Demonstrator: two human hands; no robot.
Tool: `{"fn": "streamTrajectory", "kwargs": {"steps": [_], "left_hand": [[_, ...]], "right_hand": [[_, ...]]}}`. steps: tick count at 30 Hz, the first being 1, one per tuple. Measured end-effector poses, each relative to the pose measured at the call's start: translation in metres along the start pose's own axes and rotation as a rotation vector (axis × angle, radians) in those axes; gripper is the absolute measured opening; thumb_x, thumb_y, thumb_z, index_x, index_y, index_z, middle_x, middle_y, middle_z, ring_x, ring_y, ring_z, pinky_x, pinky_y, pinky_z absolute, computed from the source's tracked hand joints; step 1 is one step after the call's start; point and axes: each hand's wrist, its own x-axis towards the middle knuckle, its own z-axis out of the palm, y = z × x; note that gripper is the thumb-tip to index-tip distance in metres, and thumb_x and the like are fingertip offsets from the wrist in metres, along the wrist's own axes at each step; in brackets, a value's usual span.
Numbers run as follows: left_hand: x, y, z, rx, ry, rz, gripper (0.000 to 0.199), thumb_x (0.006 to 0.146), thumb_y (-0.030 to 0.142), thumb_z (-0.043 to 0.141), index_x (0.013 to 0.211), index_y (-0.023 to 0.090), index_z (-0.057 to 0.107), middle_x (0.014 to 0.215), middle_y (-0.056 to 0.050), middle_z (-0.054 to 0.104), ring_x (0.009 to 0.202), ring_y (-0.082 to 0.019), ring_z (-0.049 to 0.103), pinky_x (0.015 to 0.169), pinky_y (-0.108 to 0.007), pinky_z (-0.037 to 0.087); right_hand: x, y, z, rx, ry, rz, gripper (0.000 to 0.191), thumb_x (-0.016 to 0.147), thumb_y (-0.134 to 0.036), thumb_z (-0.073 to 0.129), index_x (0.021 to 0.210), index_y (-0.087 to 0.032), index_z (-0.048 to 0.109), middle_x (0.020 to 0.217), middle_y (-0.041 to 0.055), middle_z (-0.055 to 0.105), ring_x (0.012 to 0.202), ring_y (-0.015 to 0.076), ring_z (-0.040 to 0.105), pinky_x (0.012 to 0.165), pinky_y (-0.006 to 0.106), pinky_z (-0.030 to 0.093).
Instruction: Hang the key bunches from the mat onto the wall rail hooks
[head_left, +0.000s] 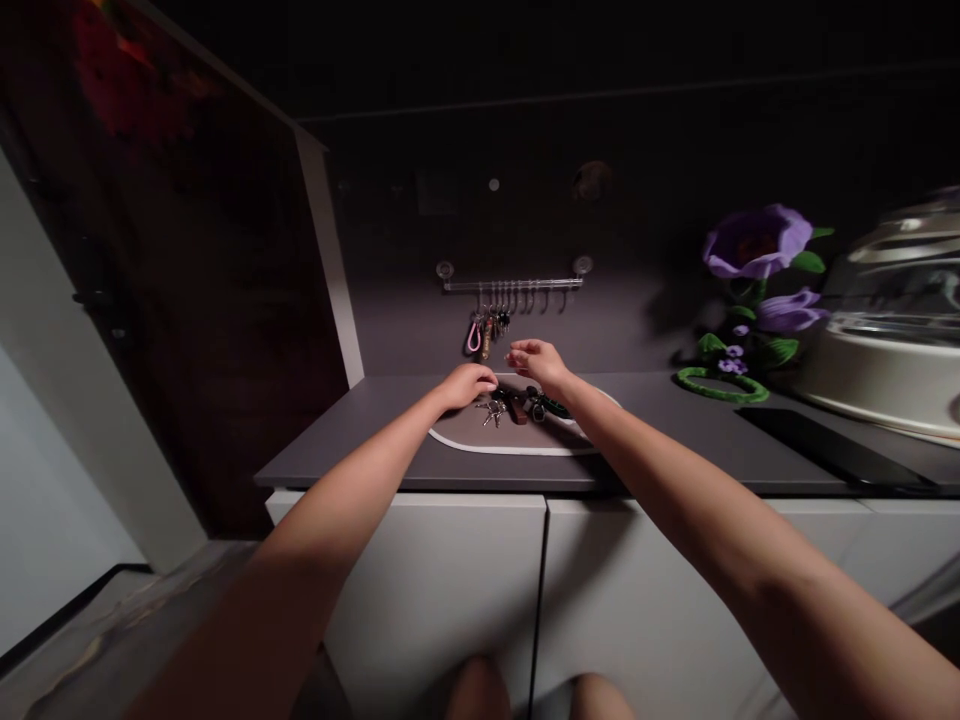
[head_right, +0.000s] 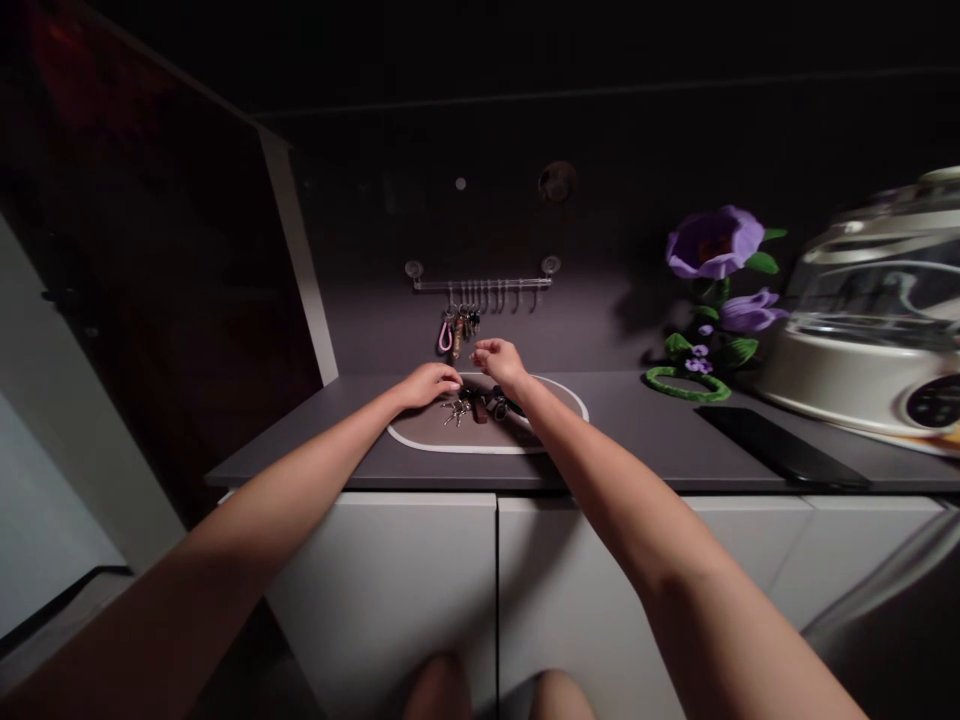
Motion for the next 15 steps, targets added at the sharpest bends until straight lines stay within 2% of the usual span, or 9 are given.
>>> {"fn": "streamTrajectory", "kwargs": {"steps": [5,8,12,15], "left_hand": [[-0.005,-0.004,0.007,-0.137,-0.012,-0.043,0.022,0.076,0.028,0.051,0.08,0.012,0.066,0.079,-0.004,0.067,0.074,-0.015,0.057,0.072,-0.026,0.042],[-0.011,-0.011,0.014,-0.219,-0.011,-0.062,0.023,0.075,0.031,0.053,0.081,0.013,0.065,0.081,-0.004,0.067,0.075,-0.014,0.057,0.073,-0.026,0.042],[-0.016,-0.017,0.019,-0.265,0.004,-0.059,0.021,0.073,0.031,0.056,0.08,0.013,0.066,0.081,-0.004,0.067,0.076,-0.014,0.057,0.076,-0.027,0.042],[-0.018,-0.018,0.019,-0.253,0.016,-0.061,0.018,0.071,0.029,0.058,0.077,0.013,0.065,0.079,-0.004,0.066,0.075,-0.014,0.057,0.076,-0.027,0.041]], "right_hand": [[-0.013,0.024,-0.001,-0.166,-0.01,-0.107,0.016,0.078,-0.01,0.05,0.093,-0.012,0.057,0.087,0.008,0.066,0.073,0.0099,0.061,0.072,0.023,0.046],[-0.018,0.035,-0.003,-0.383,-0.023,-0.207,0.019,0.079,-0.014,0.051,0.095,-0.013,0.059,0.089,0.007,0.067,0.08,0.0117,0.061,0.079,0.025,0.045],[-0.024,0.038,-0.005,-0.69,-0.053,-0.327,0.023,0.08,-0.017,0.05,0.099,-0.016,0.062,0.094,0.0068,0.067,0.086,0.0151,0.06,0.083,0.027,0.042],[-0.024,0.039,-0.004,-0.819,-0.087,-0.374,0.023,0.08,-0.017,0.049,0.098,-0.015,0.063,0.095,0.0085,0.067,0.088,0.0172,0.06,0.082,0.026,0.042]]}}
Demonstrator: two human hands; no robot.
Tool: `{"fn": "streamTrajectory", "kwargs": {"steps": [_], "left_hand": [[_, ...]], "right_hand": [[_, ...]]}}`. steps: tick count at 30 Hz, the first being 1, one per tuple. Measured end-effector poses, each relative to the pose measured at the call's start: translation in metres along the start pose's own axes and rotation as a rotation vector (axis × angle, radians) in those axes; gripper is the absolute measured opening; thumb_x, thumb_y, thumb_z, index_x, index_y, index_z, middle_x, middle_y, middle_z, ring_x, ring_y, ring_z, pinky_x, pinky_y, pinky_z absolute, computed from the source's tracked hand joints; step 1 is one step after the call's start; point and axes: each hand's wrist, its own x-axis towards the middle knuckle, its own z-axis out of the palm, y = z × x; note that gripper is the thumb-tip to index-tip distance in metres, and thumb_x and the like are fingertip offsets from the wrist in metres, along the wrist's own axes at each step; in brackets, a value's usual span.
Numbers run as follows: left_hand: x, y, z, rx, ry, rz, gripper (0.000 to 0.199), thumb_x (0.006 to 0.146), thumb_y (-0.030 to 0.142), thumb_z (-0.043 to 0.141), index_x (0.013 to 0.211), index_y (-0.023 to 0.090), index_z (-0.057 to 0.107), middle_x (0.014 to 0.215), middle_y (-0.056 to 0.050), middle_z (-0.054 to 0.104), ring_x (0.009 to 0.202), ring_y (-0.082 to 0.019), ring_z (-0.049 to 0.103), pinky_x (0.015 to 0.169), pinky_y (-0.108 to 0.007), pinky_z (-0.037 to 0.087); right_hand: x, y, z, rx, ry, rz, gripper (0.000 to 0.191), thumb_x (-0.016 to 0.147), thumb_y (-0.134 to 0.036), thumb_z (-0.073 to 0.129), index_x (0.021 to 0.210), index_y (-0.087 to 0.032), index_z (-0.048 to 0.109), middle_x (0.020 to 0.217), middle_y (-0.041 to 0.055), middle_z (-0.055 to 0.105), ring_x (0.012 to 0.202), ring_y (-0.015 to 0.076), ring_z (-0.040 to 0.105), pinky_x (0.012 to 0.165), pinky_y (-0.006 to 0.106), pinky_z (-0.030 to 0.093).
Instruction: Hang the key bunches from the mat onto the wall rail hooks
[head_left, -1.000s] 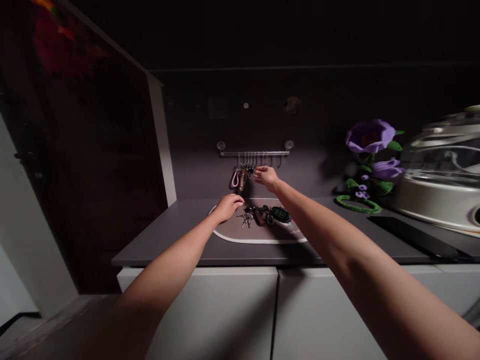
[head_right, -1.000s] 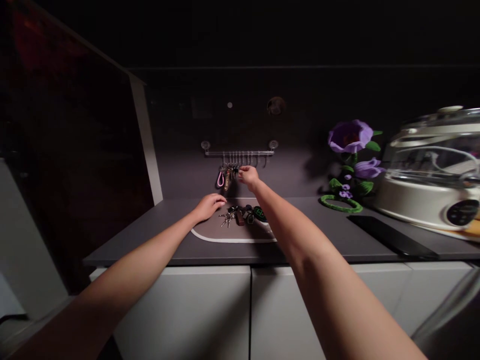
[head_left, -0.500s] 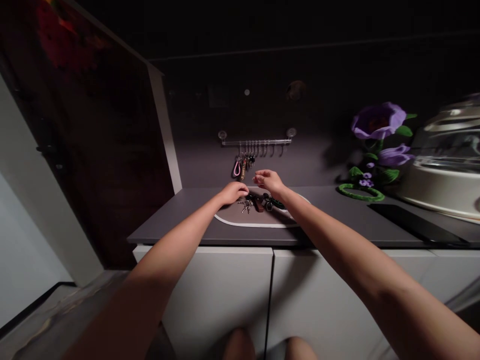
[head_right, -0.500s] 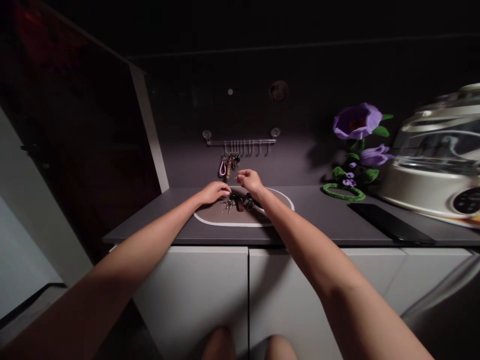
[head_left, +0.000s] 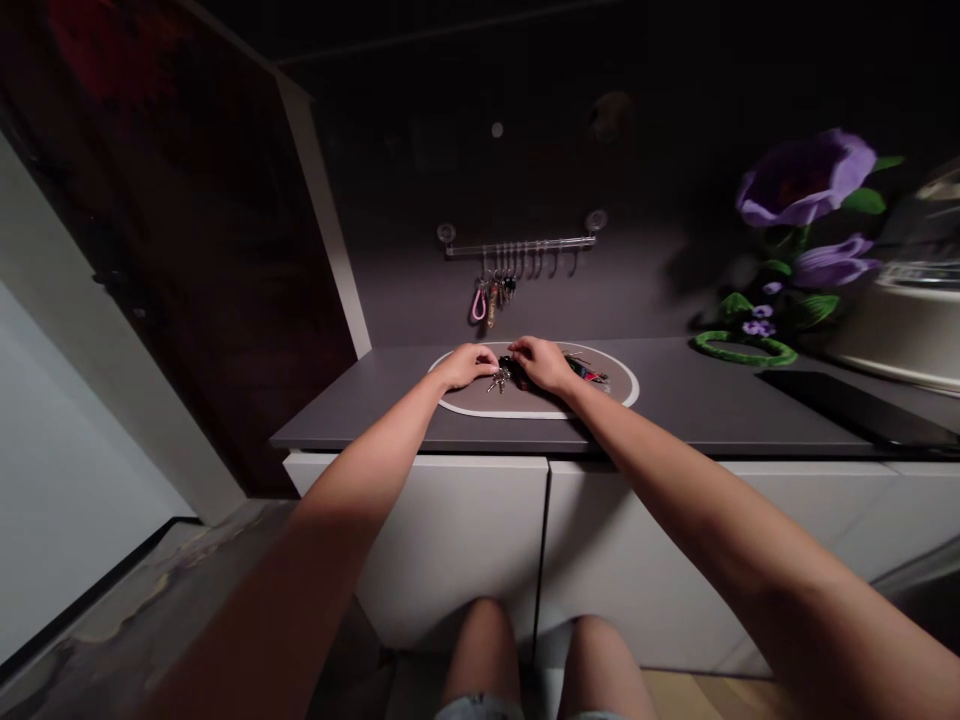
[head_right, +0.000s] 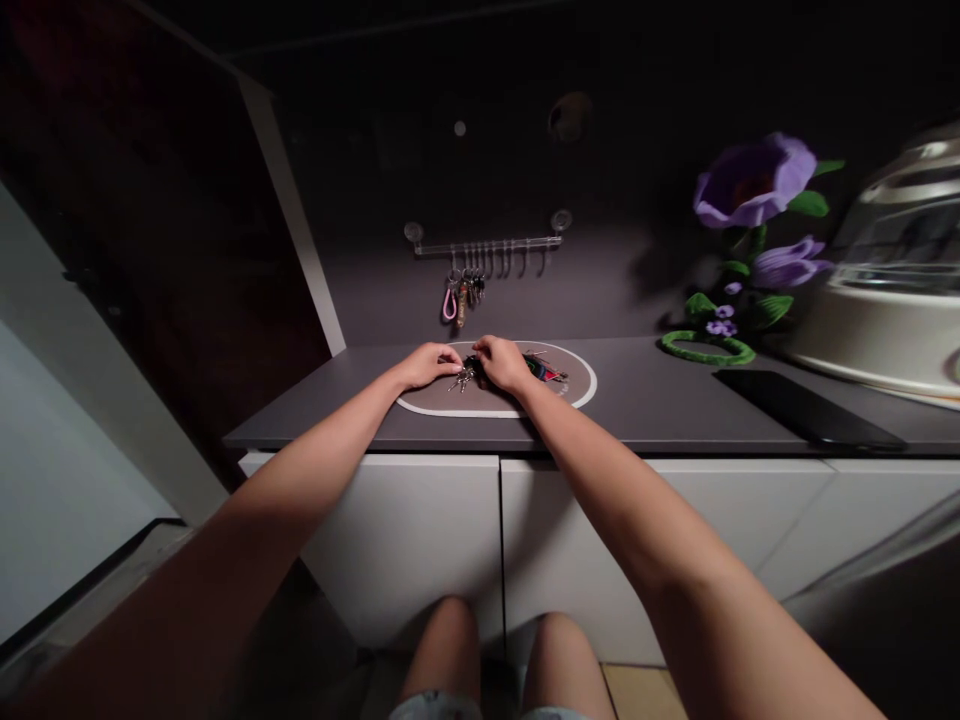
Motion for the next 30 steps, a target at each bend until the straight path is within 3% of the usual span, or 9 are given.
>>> {"fn": "streamTrajectory", "kwargs": {"steps": [15,24,30], "left_hand": [[0.0022,-0.0082,0.0024,-0.041,0.157,-0.111,0.012,0.07,0.024,0.058,0.073,0.012,0.061,0.072,-0.002,0.062,0.069,-0.012,0.053,0.071,-0.026,0.041],[0.0056,-0.0065,0.0027,-0.442,0.279,-0.249,0.011,0.071,0.02,0.061,0.072,0.011,0.056,0.062,0.001,0.057,0.058,-0.007,0.05,0.069,-0.027,0.044],[0.0066,-0.0011,0.0,-0.703,0.342,-0.345,0.011,0.073,0.019,0.062,0.074,0.012,0.054,0.072,-0.001,0.06,0.068,-0.007,0.056,0.078,-0.029,0.046]], "right_hand": [[0.0069,0.0041,0.0053,-0.096,-0.015,-0.041,0.023,0.078,-0.015,0.049,0.094,-0.016,0.065,0.089,0.008,0.067,0.086,0.018,0.06,0.079,0.025,0.04],[0.0092,0.0047,0.0063,-0.101,-0.028,-0.029,0.022,0.078,-0.017,0.05,0.095,-0.018,0.065,0.09,0.0068,0.067,0.087,0.0169,0.059,0.08,0.025,0.04],[0.01,0.007,0.0073,-0.022,-0.014,-0.026,0.02,0.077,-0.018,0.052,0.093,-0.018,0.064,0.084,0.0058,0.067,0.079,0.0153,0.059,0.08,0.025,0.041]]}}
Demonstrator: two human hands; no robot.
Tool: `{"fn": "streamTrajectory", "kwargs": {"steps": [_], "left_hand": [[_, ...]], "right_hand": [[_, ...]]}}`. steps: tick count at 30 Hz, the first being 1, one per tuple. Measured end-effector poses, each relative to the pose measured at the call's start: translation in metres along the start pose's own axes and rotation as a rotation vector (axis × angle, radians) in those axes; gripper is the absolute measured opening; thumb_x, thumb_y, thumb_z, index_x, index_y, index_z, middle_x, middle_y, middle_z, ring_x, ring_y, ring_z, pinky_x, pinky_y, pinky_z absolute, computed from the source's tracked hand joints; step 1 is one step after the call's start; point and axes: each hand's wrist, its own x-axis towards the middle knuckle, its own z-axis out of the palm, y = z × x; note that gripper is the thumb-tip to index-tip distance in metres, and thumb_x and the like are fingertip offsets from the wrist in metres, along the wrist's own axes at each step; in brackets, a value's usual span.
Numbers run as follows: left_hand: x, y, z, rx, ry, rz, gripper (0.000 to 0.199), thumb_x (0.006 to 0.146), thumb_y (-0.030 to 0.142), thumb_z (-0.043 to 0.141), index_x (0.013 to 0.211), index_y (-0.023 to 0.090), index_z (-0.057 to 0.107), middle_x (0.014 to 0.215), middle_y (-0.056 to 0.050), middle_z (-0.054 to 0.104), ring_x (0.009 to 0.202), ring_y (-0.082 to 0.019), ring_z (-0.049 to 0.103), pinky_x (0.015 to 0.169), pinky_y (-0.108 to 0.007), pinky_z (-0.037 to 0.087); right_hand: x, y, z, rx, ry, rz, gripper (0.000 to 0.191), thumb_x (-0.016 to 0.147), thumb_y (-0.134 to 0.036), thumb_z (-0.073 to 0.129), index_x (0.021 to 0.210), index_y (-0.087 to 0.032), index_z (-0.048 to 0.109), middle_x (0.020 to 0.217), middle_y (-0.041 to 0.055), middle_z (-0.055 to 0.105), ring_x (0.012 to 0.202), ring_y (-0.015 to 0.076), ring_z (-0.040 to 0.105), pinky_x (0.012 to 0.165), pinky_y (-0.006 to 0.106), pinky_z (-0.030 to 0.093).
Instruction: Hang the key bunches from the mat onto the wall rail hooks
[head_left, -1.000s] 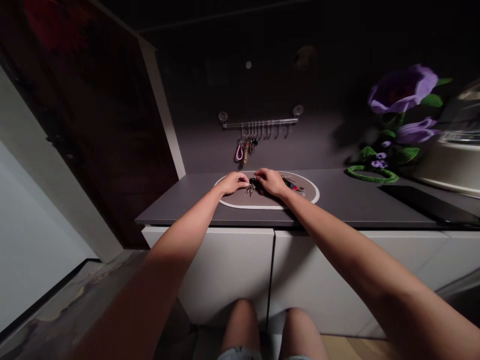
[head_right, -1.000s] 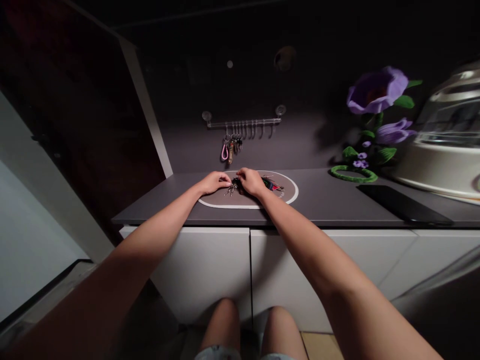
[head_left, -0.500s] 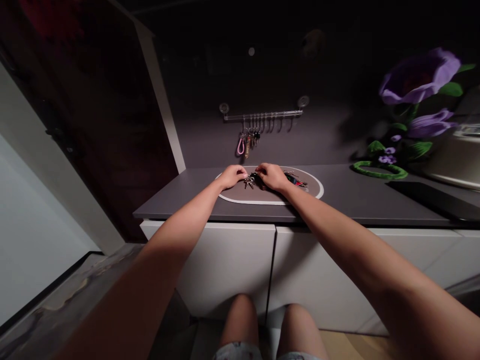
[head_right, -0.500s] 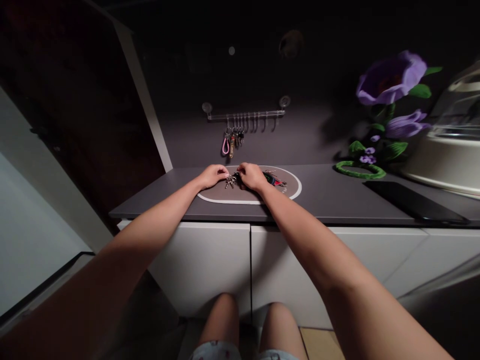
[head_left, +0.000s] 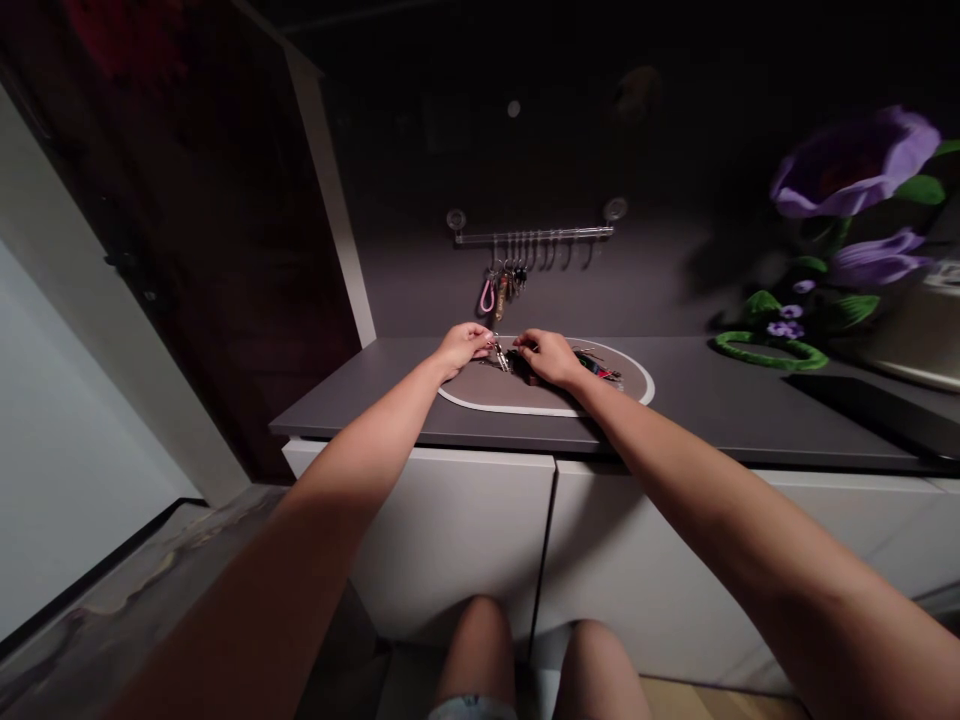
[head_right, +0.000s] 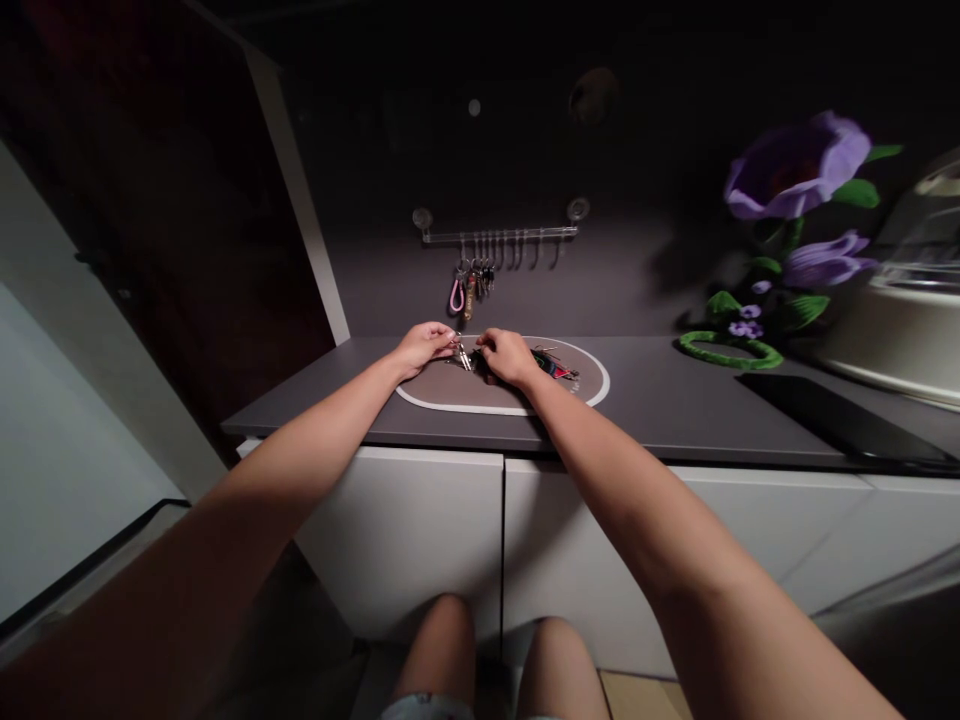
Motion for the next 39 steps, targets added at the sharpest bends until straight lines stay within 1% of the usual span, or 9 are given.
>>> {"fn": "streamTrajectory", "kwargs": {"steps": [4,8,10,14,20,26,31,34,39], "left_hand": [[-0.002,0.004,0.0,-0.08,0.011,-0.029,0.012,0.074,0.021,0.061,0.077,0.012,0.054,0.077,-0.002,0.061,0.071,-0.007,0.057,0.082,-0.032,0.045],[-0.002,0.005,-0.001,-0.146,0.021,-0.031,0.011,0.074,0.022,0.061,0.078,0.013,0.055,0.077,-0.002,0.061,0.073,-0.008,0.056,0.083,-0.034,0.044],[-0.002,0.006,-0.001,-0.195,0.021,-0.037,0.011,0.074,0.021,0.061,0.078,0.013,0.055,0.079,-0.002,0.061,0.074,-0.008,0.056,0.084,-0.035,0.043],[-0.004,0.009,0.0,-0.288,-0.019,-0.036,0.009,0.074,0.018,0.061,0.077,0.013,0.054,0.079,-0.001,0.061,0.072,-0.007,0.057,0.086,-0.036,0.042],[-0.009,0.011,0.004,-0.324,-0.131,-0.069,0.011,0.072,0.017,0.064,0.076,0.012,0.055,0.076,-0.001,0.061,0.072,-0.008,0.058,0.087,-0.037,0.042],[-0.009,0.008,0.007,-0.306,-0.176,-0.071,0.019,0.067,0.021,0.069,0.076,0.012,0.054,0.073,0.001,0.06,0.068,-0.007,0.057,0.082,-0.036,0.044],[-0.008,0.006,0.007,-0.294,-0.212,-0.061,0.025,0.063,0.023,0.072,0.076,0.012,0.055,0.071,0.001,0.058,0.066,-0.008,0.055,0.079,-0.035,0.044],[-0.009,0.007,0.008,-0.294,-0.21,-0.055,0.026,0.061,0.024,0.073,0.076,0.012,0.056,0.071,0.001,0.058,0.067,-0.008,0.055,0.079,-0.035,0.043],[-0.01,0.009,0.011,-0.289,-0.184,-0.044,0.028,0.059,0.026,0.074,0.076,0.012,0.057,0.074,0.001,0.059,0.07,-0.009,0.056,0.083,-0.037,0.042]], "right_hand": [[-0.002,-0.002,-0.001,0.067,0.008,0.026,0.021,0.078,-0.021,0.052,0.094,-0.018,0.064,0.082,0.0041,0.067,0.071,0.013,0.059,0.078,0.025,0.042],[-0.004,-0.006,-0.003,0.225,0.007,0.072,0.022,0.078,-0.026,0.052,0.097,-0.019,0.063,0.078,0.0028,0.066,0.058,0.0101,0.055,0.067,0.024,0.044],[-0.006,-0.008,-0.004,0.315,0.016,0.065,0.023,0.078,-0.028,0.053,0.096,-0.018,0.063,0.082,0.0033,0.066,0.062,0.0105,0.056,0.066,0.023,0.045],[-0.006,-0.011,-0.005,0.429,0.003,0.018,0.023,0.078,-0.029,0.054,0.097,-0.017,0.062,0.091,0.0039,0.065,0.075,0.0119,0.056,0.071,0.023,0.045],[-0.004,-0.01,-0.002,0.558,-0.003,-0.027,0.028,0.076,-0.033,0.056,0.098,-0.017,0.062,0.091,0.0041,0.065,0.075,0.012,0.056,0.072,0.025,0.046],[-0.002,-0.008,-0.001,0.503,-0.017,-0.075,0.026,0.074,-0.036,0.057,0.088,-0.015,0.065,0.08,0.0034,0.065,0.07,0.0118,0.055,0.069,0.024,0.045],[-0.002,-0.005,-0.001,0.463,0.0,-0.093,0.032,0.073,-0.043,0.057,0.083,-0.014,0.066,0.075,0.0032,0.063,0.065,0.0117,0.054,0.063,0.024,0.044],[-0.002,-0.004,-0.001,0.467,0.023,-0.097,0.033,0.073,-0.044,0.056,0.081,-0.014,0.066,0.071,0.0027,0.063,0.064,0.012,0.054,0.062,0.024,0.044],[-0.002,-0.003,-0.003,0.501,0.031,-0.109,0.03,0.073,-0.042,0.055,0.077,-0.014,0.065,0.073,0.0023,0.063,0.067,0.0121,0.054,0.065,0.024,0.043]]}}
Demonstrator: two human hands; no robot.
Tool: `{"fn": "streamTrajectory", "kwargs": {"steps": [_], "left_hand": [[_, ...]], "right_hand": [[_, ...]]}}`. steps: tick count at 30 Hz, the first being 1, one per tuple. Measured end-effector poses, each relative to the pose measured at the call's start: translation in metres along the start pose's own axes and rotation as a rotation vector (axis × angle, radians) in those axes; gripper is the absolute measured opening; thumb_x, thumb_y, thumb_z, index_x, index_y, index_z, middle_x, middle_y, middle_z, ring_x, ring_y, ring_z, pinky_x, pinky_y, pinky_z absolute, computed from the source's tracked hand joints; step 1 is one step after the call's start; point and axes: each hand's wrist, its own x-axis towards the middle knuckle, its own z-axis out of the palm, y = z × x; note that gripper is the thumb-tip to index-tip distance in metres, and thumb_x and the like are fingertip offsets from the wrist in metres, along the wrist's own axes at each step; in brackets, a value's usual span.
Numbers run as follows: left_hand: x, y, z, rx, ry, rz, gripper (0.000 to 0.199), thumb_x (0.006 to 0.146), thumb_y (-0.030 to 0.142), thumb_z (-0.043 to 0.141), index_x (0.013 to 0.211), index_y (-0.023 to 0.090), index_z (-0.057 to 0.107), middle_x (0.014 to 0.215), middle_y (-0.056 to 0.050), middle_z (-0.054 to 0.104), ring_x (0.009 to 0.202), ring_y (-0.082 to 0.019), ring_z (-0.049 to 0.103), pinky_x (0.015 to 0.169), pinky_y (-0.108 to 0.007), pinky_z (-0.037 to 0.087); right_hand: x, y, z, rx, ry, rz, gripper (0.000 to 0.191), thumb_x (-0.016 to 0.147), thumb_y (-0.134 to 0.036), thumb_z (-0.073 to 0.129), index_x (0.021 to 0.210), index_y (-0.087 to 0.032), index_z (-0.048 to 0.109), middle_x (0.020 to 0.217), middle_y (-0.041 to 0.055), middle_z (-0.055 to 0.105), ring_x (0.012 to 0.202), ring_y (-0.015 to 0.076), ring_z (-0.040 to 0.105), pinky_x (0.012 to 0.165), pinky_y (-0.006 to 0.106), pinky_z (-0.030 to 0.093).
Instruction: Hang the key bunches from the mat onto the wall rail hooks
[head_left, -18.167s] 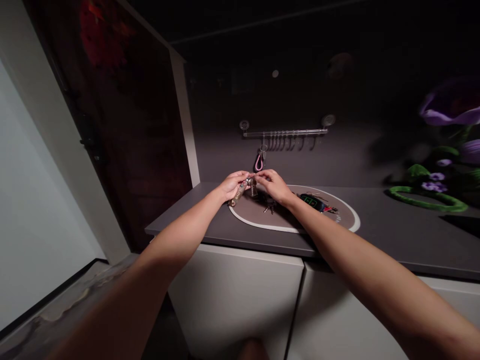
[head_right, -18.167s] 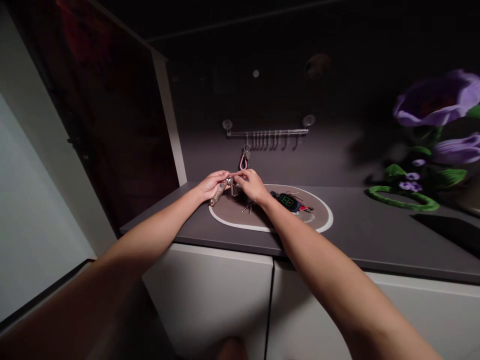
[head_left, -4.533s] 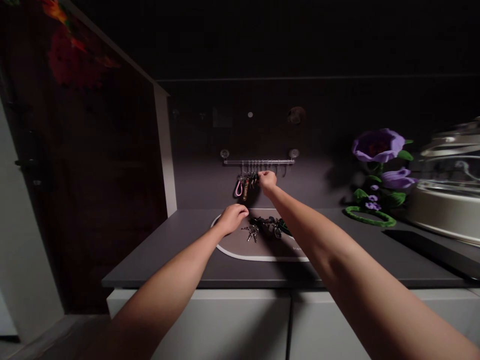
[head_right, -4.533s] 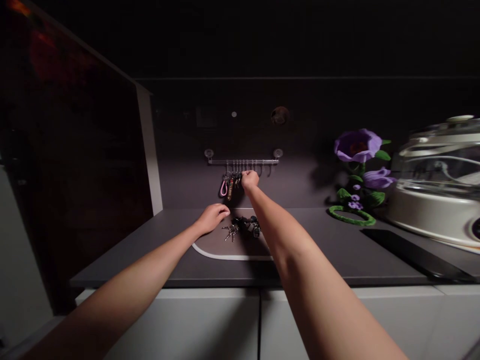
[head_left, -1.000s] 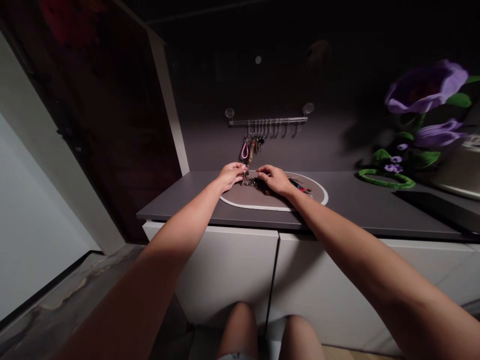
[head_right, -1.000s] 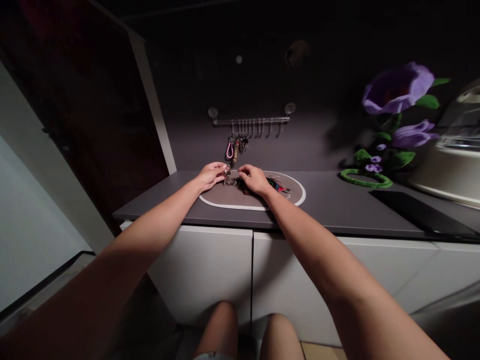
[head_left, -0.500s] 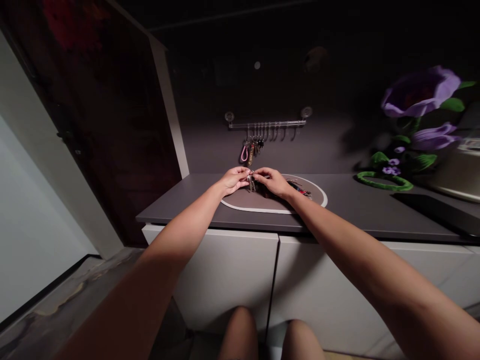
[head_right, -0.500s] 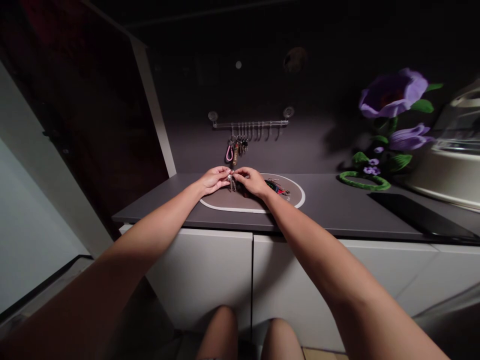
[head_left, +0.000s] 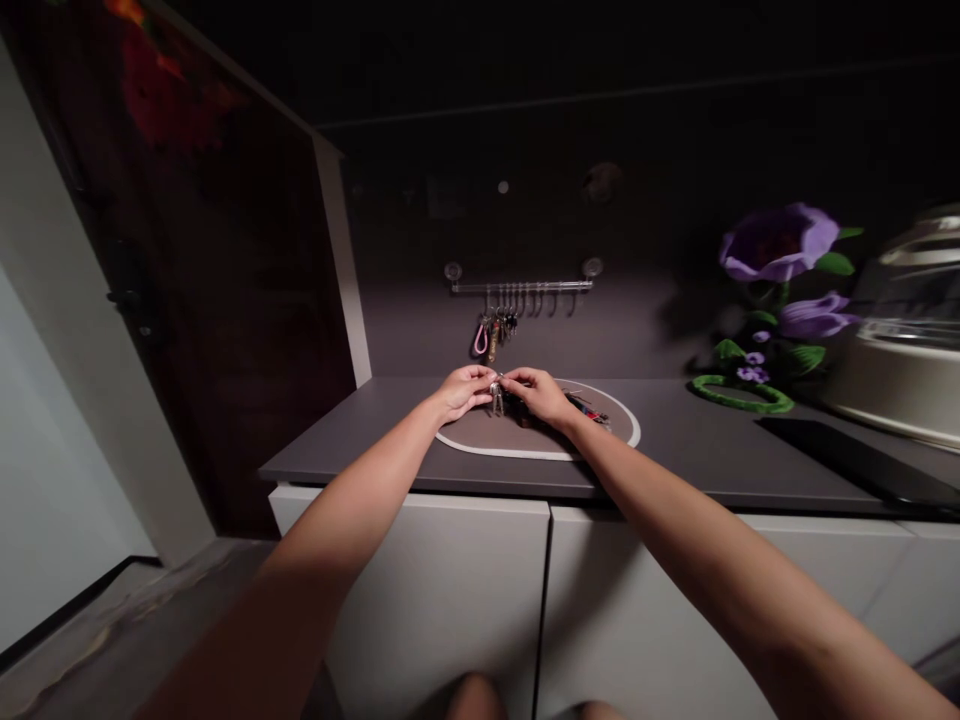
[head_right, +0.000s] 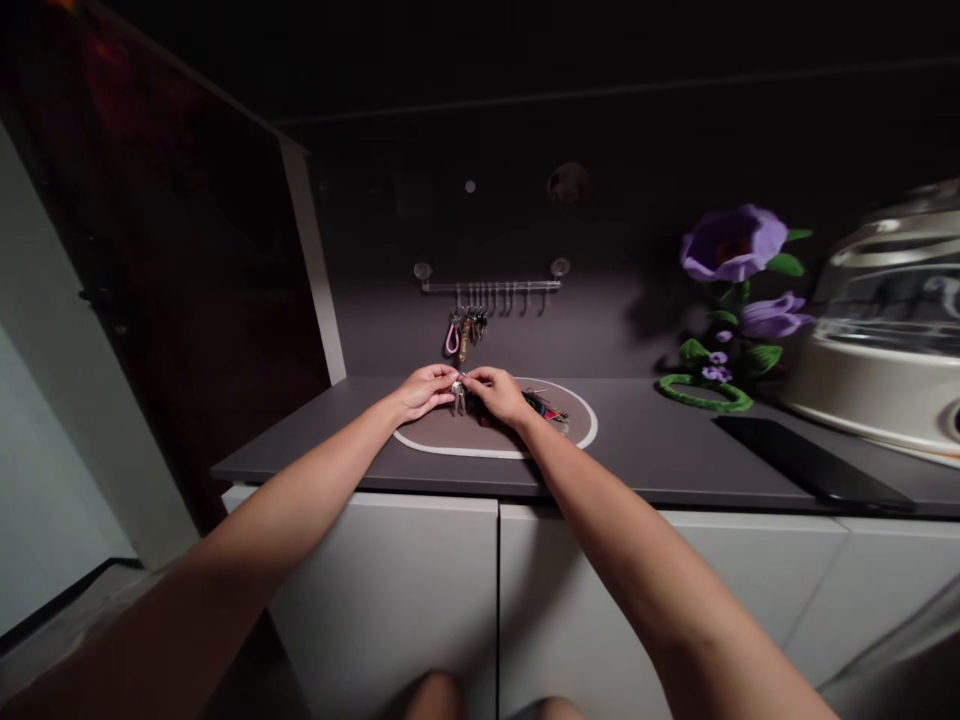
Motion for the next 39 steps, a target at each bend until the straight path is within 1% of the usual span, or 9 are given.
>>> {"fn": "streamTrajectory", "kwargs": {"steps": [5,8,11,13,19,23,32,35,39], "left_hand": [[0.0,-0.001,0.002,0.019,0.014,0.024,0.028,0.059,0.027,0.074,0.077,0.012,0.058,0.073,0.0,0.059,0.07,-0.008,0.056,0.085,-0.036,0.043],[0.001,-0.002,0.004,0.033,0.042,0.046,0.024,0.064,0.028,0.071,0.077,0.012,0.058,0.074,-0.001,0.06,0.07,-0.008,0.056,0.083,-0.034,0.045],[0.003,-0.004,0.005,0.141,0.093,0.09,0.019,0.07,0.027,0.065,0.077,0.012,0.057,0.076,-0.003,0.061,0.072,-0.009,0.057,0.079,-0.03,0.046],[0.005,-0.006,0.004,0.296,0.128,0.16,0.015,0.074,0.027,0.059,0.077,0.012,0.057,0.076,-0.003,0.061,0.072,-0.01,0.057,0.074,-0.028,0.046],[0.007,-0.008,-0.002,0.984,0.186,0.468,0.017,0.079,0.023,0.047,0.075,0.014,0.061,0.073,-0.003,0.062,0.07,-0.014,0.054,0.072,-0.028,0.041],[0.005,-0.008,-0.002,1.198,0.184,0.531,0.022,0.082,0.024,0.042,0.078,0.016,0.062,0.078,-0.005,0.063,0.076,-0.016,0.054,0.072,-0.027,0.039],[0.006,-0.009,-0.002,1.28,0.165,0.535,0.023,0.083,0.023,0.041,0.08,0.017,0.063,0.079,-0.005,0.063,0.076,-0.016,0.053,0.071,-0.026,0.038],[0.007,-0.011,-0.004,1.272,0.168,0.533,0.022,0.083,0.023,0.041,0.08,0.017,0.063,0.079,-0.005,0.063,0.076,-0.016,0.053,0.071,-0.026,0.037],[0.009,-0.011,-0.005,1.264,0.173,0.521,0.022,0.083,0.023,0.042,0.079,0.018,0.063,0.078,-0.004,0.062,0.075,-0.016,0.053,0.07,-0.026,0.037]], "right_hand": [[0.002,0.003,-0.002,0.078,0.004,0.04,0.029,0.071,-0.042,0.056,0.076,-0.014,0.063,0.071,0.0013,0.062,0.065,0.0111,0.052,0.066,0.025,0.042],[0.004,0.005,-0.002,0.159,0.027,0.065,0.028,0.068,-0.042,0.059,0.076,-0.015,0.062,0.069,0.0001,0.06,0.063,0.0102,0.051,0.066,0.025,0.042],[0.005,0.005,-0.002,0.271,0.079,0.109,0.028,0.066,-0.042,0.061,0.076,-0.016,0.059,0.069,-0.0009,0.058,0.063,0.0095,0.05,0.066,0.024,0.043],[0.005,0.002,-0.003,0.355,0.118,0.147,0.027,0.064,-0.042,0.062,0.075,-0.017,0.058,0.071,-0.0012,0.057,0.064,0.0091,0.051,0.068,0.025,0.045],[0.015,-0.009,-0.014,0.489,0.237,0.217,0.027,0.063,-0.039,0.064,0.074,-0.017,0.053,0.074,-0.0007,0.056,0.068,0.0091,0.052,0.067,0.025,0.047],[0.038,-0.012,-0.025,0.493,0.331,0.246,0.023,0.065,-0.035,0.063,0.071,-0.017,0.05,0.067,-0.002,0.053,0.061,0.008,0.049,0.06,0.025,0.047],[0.09,-0.014,-0.034,0.45,0.475,0.265,0.005,0.075,-0.019,0.049,0.071,-0.017,0.047,0.061,-0.0035,0.047,0.051,0.006,0.044,0.05,0.023,0.047],[0.106,-0.007,-0.034,0.38,0.51,0.242,0.006,0.074,-0.021,0.05,0.072,-0.016,0.048,0.061,-0.0035,0.047,0.051,0.0062,0.044,0.051,0.023,0.047],[0.125,0.008,-0.034,0.243,0.549,0.207,0.015,0.072,-0.031,0.053,0.074,-0.016,0.051,0.062,-0.0028,0.05,0.053,0.0069,0.046,0.055,0.024,0.047]]}}
